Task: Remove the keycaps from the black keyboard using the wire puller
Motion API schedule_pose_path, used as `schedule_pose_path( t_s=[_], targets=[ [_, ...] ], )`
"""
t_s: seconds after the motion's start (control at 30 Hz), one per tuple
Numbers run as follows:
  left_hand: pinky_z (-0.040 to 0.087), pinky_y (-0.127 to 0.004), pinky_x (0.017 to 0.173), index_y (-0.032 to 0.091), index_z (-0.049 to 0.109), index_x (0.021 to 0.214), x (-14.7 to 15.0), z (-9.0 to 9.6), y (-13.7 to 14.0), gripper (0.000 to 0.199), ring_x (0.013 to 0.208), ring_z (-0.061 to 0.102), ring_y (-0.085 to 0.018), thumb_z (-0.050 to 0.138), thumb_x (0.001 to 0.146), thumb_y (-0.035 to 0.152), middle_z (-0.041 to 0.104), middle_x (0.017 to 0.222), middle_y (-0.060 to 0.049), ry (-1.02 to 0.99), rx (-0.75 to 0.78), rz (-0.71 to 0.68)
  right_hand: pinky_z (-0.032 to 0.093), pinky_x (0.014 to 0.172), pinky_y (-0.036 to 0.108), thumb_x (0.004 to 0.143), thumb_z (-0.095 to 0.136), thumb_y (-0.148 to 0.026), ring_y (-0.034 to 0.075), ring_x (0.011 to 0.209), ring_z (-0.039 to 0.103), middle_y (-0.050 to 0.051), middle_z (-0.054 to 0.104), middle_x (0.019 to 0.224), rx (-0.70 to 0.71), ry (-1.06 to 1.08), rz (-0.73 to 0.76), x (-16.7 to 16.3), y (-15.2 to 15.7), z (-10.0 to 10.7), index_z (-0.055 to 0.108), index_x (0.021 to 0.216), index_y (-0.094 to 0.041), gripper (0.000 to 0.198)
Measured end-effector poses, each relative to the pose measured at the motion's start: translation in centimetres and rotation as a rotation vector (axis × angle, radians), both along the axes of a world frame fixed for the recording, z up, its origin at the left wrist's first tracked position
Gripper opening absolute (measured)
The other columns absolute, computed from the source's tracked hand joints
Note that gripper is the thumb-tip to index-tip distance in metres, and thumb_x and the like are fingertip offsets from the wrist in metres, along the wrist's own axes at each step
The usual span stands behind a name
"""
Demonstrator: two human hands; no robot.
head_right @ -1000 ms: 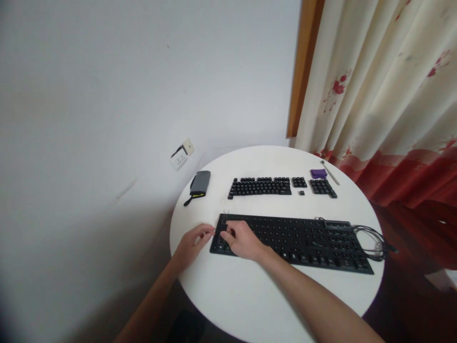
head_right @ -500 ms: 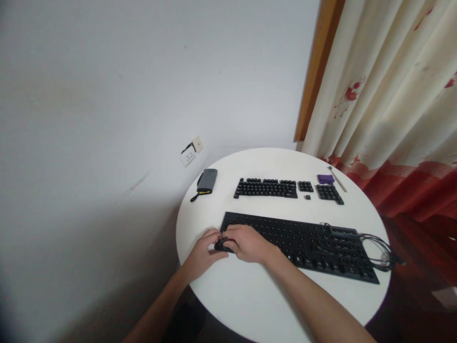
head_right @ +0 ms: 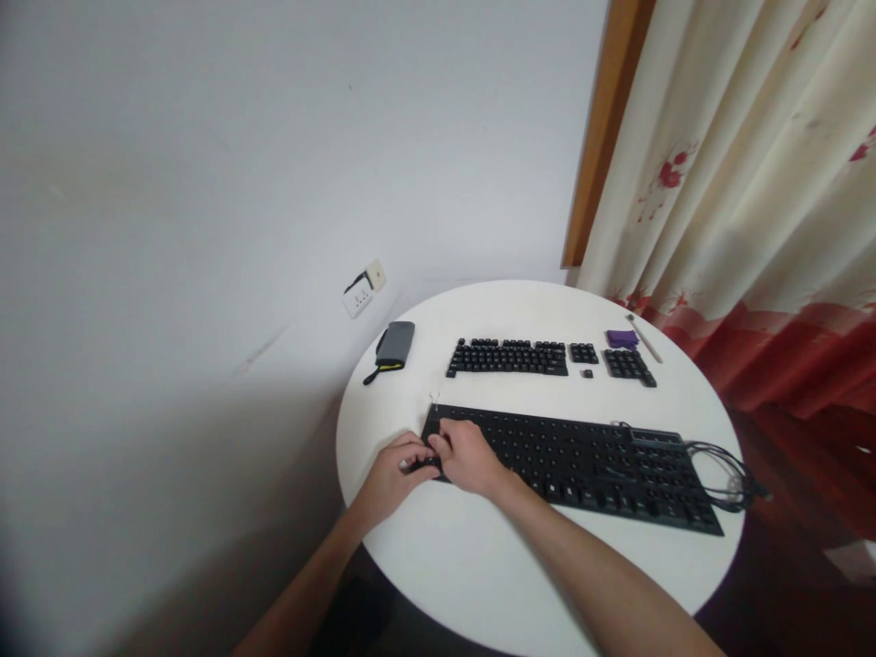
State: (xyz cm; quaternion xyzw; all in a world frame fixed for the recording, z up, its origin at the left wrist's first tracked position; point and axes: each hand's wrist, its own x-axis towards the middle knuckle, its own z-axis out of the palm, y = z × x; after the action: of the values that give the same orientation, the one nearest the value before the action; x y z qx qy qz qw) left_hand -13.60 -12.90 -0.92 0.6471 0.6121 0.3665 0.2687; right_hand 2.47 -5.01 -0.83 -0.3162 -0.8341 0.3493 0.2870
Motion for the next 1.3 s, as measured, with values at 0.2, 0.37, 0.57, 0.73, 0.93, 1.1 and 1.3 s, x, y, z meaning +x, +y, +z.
schedule_pose_path(
  t_s=[0.2,0.37,0.57,0.73,0.93,1.1,1.3],
  targets=[
    [0.049,-0.028,0.067,0.022,0.074,0.085,-0.1,0.3,0.5,0.010,0.079,0.061,-0.018,0.073,0.075,0.024,0.065,0.087,-0.003,-0.051,0.009,0.004,0.035,0.059,0.023,0.094,0.049,-0.022,0.014,0.063,0.053,-0.001,0.058,0.066,-0.077,0.147,0.035,0.2,0.1,0.3,0.054,0.071,-0.018,0.024],
    [0.051,-0.030,0.077,0.019,0.072,0.094,0.9,2.4,1.5,0.015,0.082,0.061,-0.017,0.069,0.080,0.019,0.067,0.089,-0.004,0.047,0.242,0.037,0.040,0.066,0.025,0.096,0.047,-0.023,0.016,0.070,0.055,0.001,0.061,0.076,0.007,0.275,-0.015,1.0,0.1,1.9,0.058,0.079,-0.019,0.020],
    [0.053,-0.029,0.081,0.020,0.071,0.104,2.0,4.0,4.4,0.019,0.085,0.063,-0.016,0.062,0.086,0.017,0.069,0.095,-0.005,0.095,0.320,-0.078,0.044,0.066,0.026,0.097,0.045,-0.027,0.017,0.068,0.059,0.002,0.063,0.076,-0.042,0.393,-0.133,2.2,1.5,2.4,0.057,0.083,-0.020,0.020],
    [0.053,-0.031,0.087,0.021,0.070,0.112,2.6,3.9,6.7,0.026,0.092,0.065,-0.017,0.059,0.089,0.015,0.070,0.104,-0.005,0.090,0.304,-0.169,0.047,0.063,0.027,0.096,0.047,-0.033,0.018,0.066,0.061,0.003,0.065,0.076,-0.165,0.491,-0.281,2.7,2.8,1.9,0.059,0.083,-0.019,0.023],
    [0.053,-0.033,0.092,0.021,0.070,0.111,3.5,3.2,8.1,0.025,0.099,0.065,-0.019,0.063,0.088,0.018,0.069,0.111,-0.006,0.015,0.332,-0.159,0.044,0.064,0.027,0.095,0.047,-0.031,0.018,0.067,0.059,0.002,0.064,0.074,-0.091,0.482,-0.388,2.9,3.0,2.2,0.060,0.081,-0.018,0.023],
    [0.055,-0.031,0.084,0.020,0.073,0.102,3.5,2.5,8.3,0.019,0.089,0.065,-0.018,0.069,0.084,0.018,0.071,0.099,-0.005,-0.046,0.327,-0.083,0.043,0.065,0.027,0.096,0.043,-0.028,0.019,0.068,0.057,0.003,0.064,0.075,-0.028,0.431,-0.359,2.8,2.8,1.9,0.060,0.082,-0.018,0.024],
    [0.054,-0.032,0.082,0.021,0.076,0.092,3.0,1.6,8.4,0.013,0.085,0.066,-0.018,0.064,0.088,0.022,0.072,0.090,-0.004,-0.076,0.266,-0.045,0.041,0.064,0.028,0.095,0.042,-0.027,0.019,0.067,0.054,0.004,0.061,0.073,0.050,0.361,-0.327,2.5,2.6,1.5,0.057,0.078,-0.019,0.024]
  ],
)
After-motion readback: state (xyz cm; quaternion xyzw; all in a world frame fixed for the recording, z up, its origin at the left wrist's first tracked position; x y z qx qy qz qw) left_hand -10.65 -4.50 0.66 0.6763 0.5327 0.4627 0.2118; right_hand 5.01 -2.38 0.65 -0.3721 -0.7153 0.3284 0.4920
